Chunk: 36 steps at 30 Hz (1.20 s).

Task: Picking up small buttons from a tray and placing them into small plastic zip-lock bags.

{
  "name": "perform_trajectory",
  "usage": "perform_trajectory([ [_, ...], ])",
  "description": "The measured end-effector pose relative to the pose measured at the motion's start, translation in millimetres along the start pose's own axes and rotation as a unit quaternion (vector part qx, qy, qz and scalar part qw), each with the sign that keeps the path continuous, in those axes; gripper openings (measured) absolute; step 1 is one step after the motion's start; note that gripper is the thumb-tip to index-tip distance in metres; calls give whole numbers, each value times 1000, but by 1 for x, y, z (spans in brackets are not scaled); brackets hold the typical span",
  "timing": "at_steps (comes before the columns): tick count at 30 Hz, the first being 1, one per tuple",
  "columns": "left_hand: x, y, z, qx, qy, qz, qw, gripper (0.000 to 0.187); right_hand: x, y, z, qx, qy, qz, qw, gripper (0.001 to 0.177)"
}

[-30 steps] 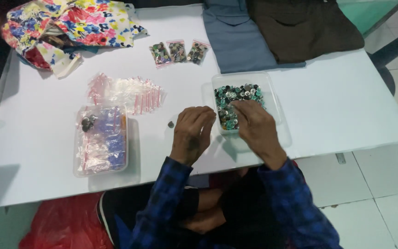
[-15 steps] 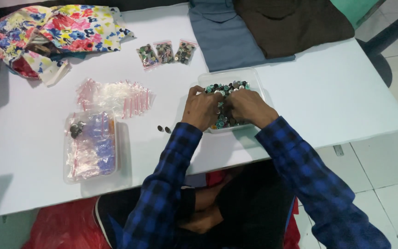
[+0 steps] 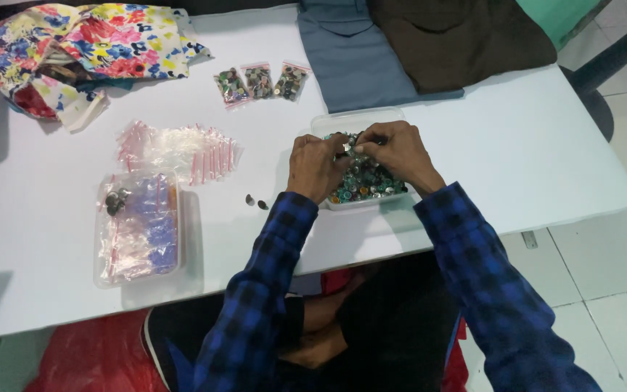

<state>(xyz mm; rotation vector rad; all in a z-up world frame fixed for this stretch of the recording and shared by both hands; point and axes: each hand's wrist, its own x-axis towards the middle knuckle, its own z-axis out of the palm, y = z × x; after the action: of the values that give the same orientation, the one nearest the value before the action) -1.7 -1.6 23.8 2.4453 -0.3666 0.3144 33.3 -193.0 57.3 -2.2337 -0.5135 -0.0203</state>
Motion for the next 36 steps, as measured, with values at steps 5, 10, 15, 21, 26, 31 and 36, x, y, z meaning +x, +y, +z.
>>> perform_trajectory([
  [5,2,-5,3,-38,28,20,999,26,1,-7,-1,82,-20,43,996,10],
  [10,-1,4,-3,-108,18,-24,994,23,-1,-14,1,107,-37,64,992,11],
  [15,4,-28,32,-28,69,12,997,23,-4,-14,-6,86,-52,66,993,12],
  [21,1,-21,28,-33,77,55,995,24,-5,-5,-4,117,-53,69,989,13],
  [26,-1,-8,10,-57,63,42,996,16,-3,3,0,118,-59,61,989,14],
  [31,3,-26,30,-67,60,40,995,18,-7,-3,-6,120,-87,77,986,15],
  [36,5,-26,34,-44,63,35,996,15,-5,0,-8,-206,-145,79,964,20],
])
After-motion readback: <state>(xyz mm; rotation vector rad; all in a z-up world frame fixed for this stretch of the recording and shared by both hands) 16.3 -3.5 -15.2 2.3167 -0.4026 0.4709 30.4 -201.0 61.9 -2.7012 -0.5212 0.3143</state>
